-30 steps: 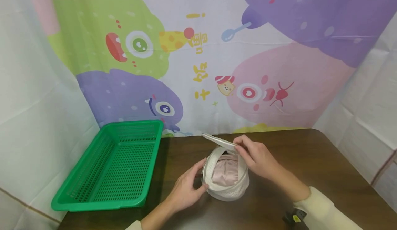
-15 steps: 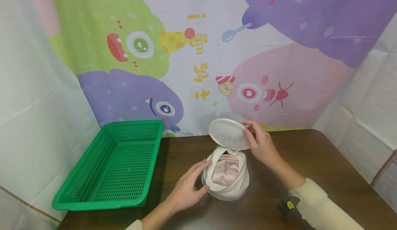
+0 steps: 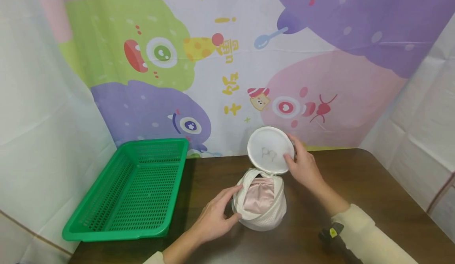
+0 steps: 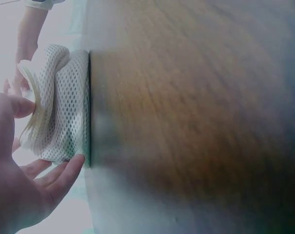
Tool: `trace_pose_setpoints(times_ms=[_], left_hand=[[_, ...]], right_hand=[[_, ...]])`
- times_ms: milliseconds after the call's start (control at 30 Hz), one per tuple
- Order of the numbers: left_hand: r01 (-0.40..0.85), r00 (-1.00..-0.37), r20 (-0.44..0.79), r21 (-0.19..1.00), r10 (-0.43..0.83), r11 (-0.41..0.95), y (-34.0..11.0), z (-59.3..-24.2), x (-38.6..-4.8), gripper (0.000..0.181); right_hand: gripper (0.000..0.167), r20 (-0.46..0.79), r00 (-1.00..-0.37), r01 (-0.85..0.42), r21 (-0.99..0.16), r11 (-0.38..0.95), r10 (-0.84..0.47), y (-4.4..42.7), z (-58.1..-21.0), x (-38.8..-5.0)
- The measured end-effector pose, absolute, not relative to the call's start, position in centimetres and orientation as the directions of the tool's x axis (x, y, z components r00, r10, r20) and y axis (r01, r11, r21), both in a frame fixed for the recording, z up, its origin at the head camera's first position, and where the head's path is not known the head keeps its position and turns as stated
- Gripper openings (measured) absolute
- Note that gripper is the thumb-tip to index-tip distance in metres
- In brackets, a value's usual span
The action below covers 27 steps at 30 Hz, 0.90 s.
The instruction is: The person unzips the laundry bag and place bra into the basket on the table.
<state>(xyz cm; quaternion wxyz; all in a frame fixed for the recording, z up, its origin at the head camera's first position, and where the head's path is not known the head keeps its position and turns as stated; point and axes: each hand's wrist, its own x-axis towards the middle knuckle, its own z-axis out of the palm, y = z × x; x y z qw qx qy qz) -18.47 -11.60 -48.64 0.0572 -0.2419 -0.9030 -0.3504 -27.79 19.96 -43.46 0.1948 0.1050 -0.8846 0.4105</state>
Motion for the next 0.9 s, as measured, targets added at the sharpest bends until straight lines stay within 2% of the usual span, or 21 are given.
trace_pose_setpoints(times_ms=[200,367,467,600,700,900], left_hand=[[0.460,-0.885,0.252,0.608,0.392,0.647,-11.6,-48.6,-18.4,0.078],[0.456,-0.887,0.249,0.612,0.389,0.647,-11.6,-48.5,-18.3,0.077],[0.447,-0.891,0.245,0.616,0.381,0.648,-11.6,-48.5,-18.3,0.076],[0.437,-0.896,0.236,0.621,0.376,0.651,-11.5,-48.5,-18.3,0.076],[0.436,-0.896,0.235,0.623,0.377,0.649,-11.5,-48.5,-18.2,0.076],[0.439,-0.895,0.235,0.619,0.380,0.652,-11.5,-48.3,-18.3,0.075]], right_hand=[[0.089,0.300,-0.952,-0.258,-0.675,0.691,-0.062,20.9,-44.8,-28.1],[0.096,0.302,-0.952,-0.229,-0.601,0.766,-0.049,22.5,-49.4,-31.0],[0.090,0.239,-0.969,-0.188,-0.568,0.801,-0.058,22.7,-49.7,-31.1],[0.077,0.098,-0.991,-0.131,-0.570,0.811,-0.091,21.9,-46.6,-28.5],[0.069,0.070,-0.994,-0.113,-0.563,0.819,-0.089,21.5,-45.8,-27.4],[0.062,0.065,-0.993,-0.114,-0.564,0.818,-0.094,21.2,-45.7,-27.1]])
